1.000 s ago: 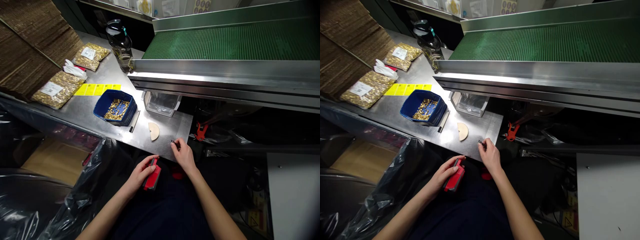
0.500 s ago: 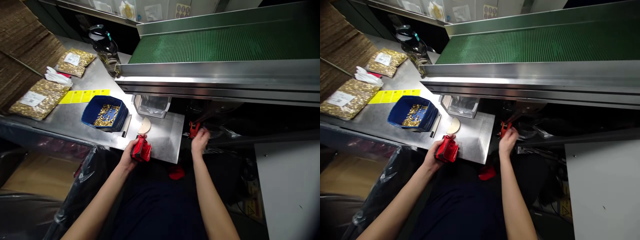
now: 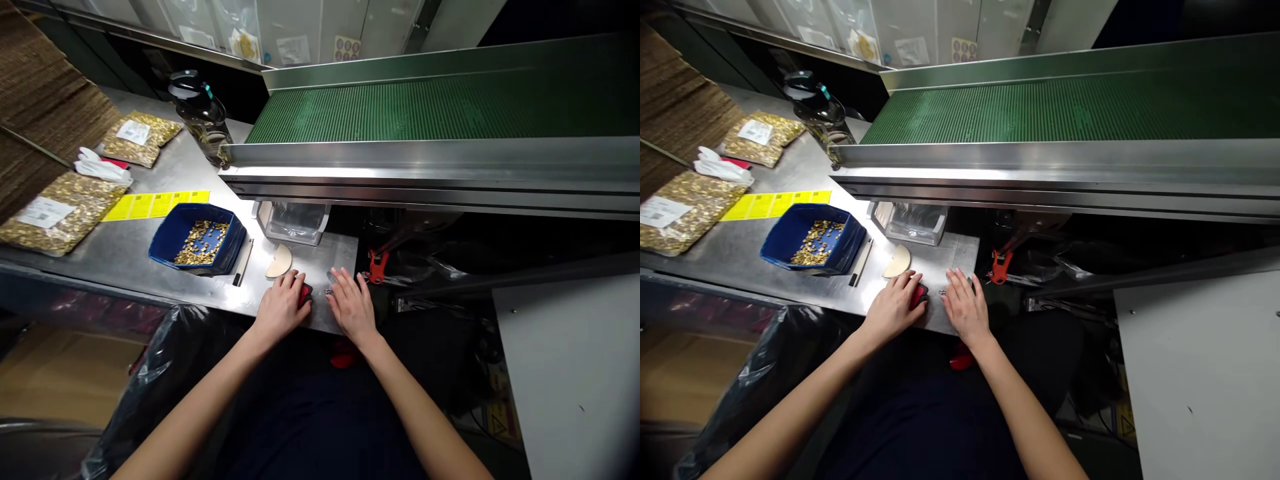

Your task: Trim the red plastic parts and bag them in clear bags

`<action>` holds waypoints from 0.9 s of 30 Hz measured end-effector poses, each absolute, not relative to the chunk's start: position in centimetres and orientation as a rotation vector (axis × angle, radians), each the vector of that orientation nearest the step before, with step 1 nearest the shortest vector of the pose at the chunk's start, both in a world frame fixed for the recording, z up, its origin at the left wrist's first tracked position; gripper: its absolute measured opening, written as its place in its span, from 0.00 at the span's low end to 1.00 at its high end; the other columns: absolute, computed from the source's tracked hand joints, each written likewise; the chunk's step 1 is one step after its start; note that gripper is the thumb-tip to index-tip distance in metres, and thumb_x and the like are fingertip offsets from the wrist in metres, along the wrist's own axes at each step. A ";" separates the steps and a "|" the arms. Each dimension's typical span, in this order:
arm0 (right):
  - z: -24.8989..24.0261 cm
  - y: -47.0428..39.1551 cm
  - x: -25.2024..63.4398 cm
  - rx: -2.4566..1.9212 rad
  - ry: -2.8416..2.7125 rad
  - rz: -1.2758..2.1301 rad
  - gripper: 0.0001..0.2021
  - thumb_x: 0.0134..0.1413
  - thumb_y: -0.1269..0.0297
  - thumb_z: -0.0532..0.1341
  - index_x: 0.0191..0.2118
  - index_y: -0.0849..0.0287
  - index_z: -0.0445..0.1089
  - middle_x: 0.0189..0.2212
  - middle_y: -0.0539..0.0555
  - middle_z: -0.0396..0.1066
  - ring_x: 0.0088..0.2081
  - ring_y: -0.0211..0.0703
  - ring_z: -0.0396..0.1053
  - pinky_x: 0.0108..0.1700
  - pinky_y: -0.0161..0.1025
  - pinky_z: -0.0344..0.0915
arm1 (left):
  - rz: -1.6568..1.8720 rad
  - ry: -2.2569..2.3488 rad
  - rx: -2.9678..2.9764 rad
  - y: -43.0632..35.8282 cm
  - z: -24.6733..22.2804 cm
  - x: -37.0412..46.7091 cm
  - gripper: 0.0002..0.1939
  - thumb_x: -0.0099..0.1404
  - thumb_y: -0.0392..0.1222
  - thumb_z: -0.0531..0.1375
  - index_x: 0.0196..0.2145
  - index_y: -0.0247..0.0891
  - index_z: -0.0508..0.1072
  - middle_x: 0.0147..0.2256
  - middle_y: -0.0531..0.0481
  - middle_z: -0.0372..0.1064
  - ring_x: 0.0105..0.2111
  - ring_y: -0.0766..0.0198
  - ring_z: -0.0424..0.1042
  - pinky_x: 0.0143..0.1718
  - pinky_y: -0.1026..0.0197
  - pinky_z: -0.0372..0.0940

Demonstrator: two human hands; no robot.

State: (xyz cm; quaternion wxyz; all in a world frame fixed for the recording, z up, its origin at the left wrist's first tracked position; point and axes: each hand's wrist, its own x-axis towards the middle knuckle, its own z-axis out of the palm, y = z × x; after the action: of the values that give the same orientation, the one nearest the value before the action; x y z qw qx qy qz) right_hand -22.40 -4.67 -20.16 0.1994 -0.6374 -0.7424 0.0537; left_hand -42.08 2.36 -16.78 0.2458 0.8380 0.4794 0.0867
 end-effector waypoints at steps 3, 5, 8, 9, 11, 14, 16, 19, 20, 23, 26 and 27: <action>-21.1 -3.7 -22.1 -1.767 -2.102 0.217 0.12 0.74 0.65 0.52 0.54 0.56 0.70 0.68 0.58 0.61 0.71 0.50 0.54 0.72 0.59 0.46 | 0.228 1.300 2.350 3.2 -17.4 -41.9 0.31 0.67 0.44 0.61 0.65 0.34 0.62 0.64 0.31 0.60 0.60 0.35 0.62 0.59 0.38 0.63; -21.5 -2.8 -21.9 -1.767 -2.082 0.245 0.11 0.72 0.65 0.54 0.53 0.57 0.70 0.67 0.59 0.64 0.69 0.51 0.56 0.71 0.57 0.50 | 0.232 1.304 2.381 3.3 -17.3 -42.0 0.32 0.69 0.45 0.60 0.66 0.32 0.60 0.65 0.28 0.57 0.62 0.35 0.60 0.61 0.36 0.60; -21.6 -1.9 -21.8 -1.774 -2.016 0.293 0.11 0.71 0.64 0.57 0.54 0.57 0.69 0.65 0.59 0.66 0.68 0.51 0.59 0.70 0.55 0.52 | 0.273 1.324 2.417 2.6 -16.6 -42.0 0.33 0.71 0.46 0.59 0.68 0.31 0.56 0.67 0.27 0.53 0.67 0.34 0.52 0.65 0.35 0.54; -21.5 -1.9 -21.8 -1.782 -1.980 0.306 0.12 0.70 0.63 0.57 0.55 0.56 0.69 0.65 0.60 0.66 0.67 0.52 0.59 0.70 0.54 0.53 | 0.303 1.327 2.420 2.1 -16.3 -42.0 0.33 0.71 0.46 0.58 0.68 0.31 0.55 0.68 0.28 0.52 0.68 0.35 0.50 0.66 0.35 0.52; -21.2 -2.4 -21.9 -1.825 -1.870 0.322 0.13 0.70 0.60 0.58 0.56 0.56 0.68 0.62 0.61 0.68 0.64 0.53 0.63 0.67 0.53 0.57 | 0.389 1.332 2.388 0.7 -15.8 -42.1 0.31 0.72 0.45 0.57 0.68 0.34 0.57 0.68 0.30 0.52 0.69 0.37 0.49 0.67 0.36 0.52; -20.9 -4.6 -21.6 -1.946 -1.623 0.335 0.11 0.71 0.60 0.53 0.50 0.57 0.69 0.48 0.61 0.74 0.51 0.52 0.71 0.54 0.48 0.68 | 0.522 1.348 2.251 -1.5 -14.9 -42.6 0.24 0.73 0.44 0.57 0.64 0.40 0.63 0.63 0.35 0.58 0.65 0.41 0.57 0.65 0.41 0.57; -20.9 -6.8 -20.6 -2.031 -1.454 0.352 0.09 0.70 0.61 0.51 0.44 0.56 0.67 0.37 0.56 0.73 0.40 0.48 0.74 0.43 0.42 0.71 | 0.592 1.391 2.151 -2.5 -14.2 -43.4 0.17 0.73 0.45 0.57 0.57 0.42 0.70 0.55 0.37 0.64 0.58 0.44 0.65 0.59 0.45 0.62; -21.2 -10.2 -17.8 -2.150 -1.255 0.377 0.07 0.65 0.64 0.50 0.41 0.56 0.64 0.26 0.49 0.67 0.25 0.44 0.69 0.29 0.37 0.67 | 0.674 1.456 2.011 -2.4 -12.4 -45.4 0.09 0.73 0.45 0.58 0.47 0.45 0.76 0.45 0.41 0.69 0.47 0.47 0.70 0.51 0.49 0.65; -21.4 -11.1 -16.6 -2.184 -1.212 0.388 0.06 0.63 0.64 0.51 0.40 0.55 0.64 0.24 0.48 0.66 0.23 0.44 0.68 0.27 0.37 0.66 | 0.695 1.463 1.969 -1.9 -11.7 -46.2 0.08 0.73 0.45 0.58 0.45 0.46 0.76 0.43 0.43 0.70 0.46 0.48 0.71 0.49 0.50 0.65; -22.0 -13.2 -13.3 -2.271 -1.284 0.427 0.16 0.56 0.58 0.56 0.49 0.54 0.69 0.38 0.57 0.77 0.41 0.57 0.77 0.41 0.48 0.72 | 0.744 1.516 1.924 0.5 -9.6 -48.2 0.07 0.73 0.45 0.57 0.43 0.46 0.76 0.42 0.45 0.74 0.45 0.49 0.73 0.48 0.52 0.65; -22.7 -14.4 -11.6 -2.340 -1.476 0.512 0.29 0.56 0.52 0.55 0.64 0.50 0.63 0.68 0.60 0.59 0.65 0.67 0.62 0.57 0.64 0.65 | 0.717 1.590 2.004 3.1 -8.3 -49.2 0.11 0.73 0.48 0.56 0.45 0.44 0.76 0.44 0.46 0.76 0.45 0.51 0.74 0.46 0.55 0.66; -23.0 -14.7 -11.3 -2.333 -1.478 0.600 0.31 0.58 0.50 0.54 0.67 0.48 0.60 0.71 0.59 0.52 0.65 0.65 0.63 0.56 0.62 0.67 | 0.665 1.605 2.041 4.0 -8.0 -49.4 0.12 0.73 0.48 0.55 0.45 0.44 0.76 0.44 0.46 0.77 0.44 0.52 0.75 0.45 0.56 0.67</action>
State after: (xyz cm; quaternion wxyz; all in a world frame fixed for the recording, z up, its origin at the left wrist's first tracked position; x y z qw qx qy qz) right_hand -11.34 -14.67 -22.99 0.1569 -0.8152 -0.5165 0.2097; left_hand -49.40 3.96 -8.02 0.2289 0.7413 0.5829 0.2416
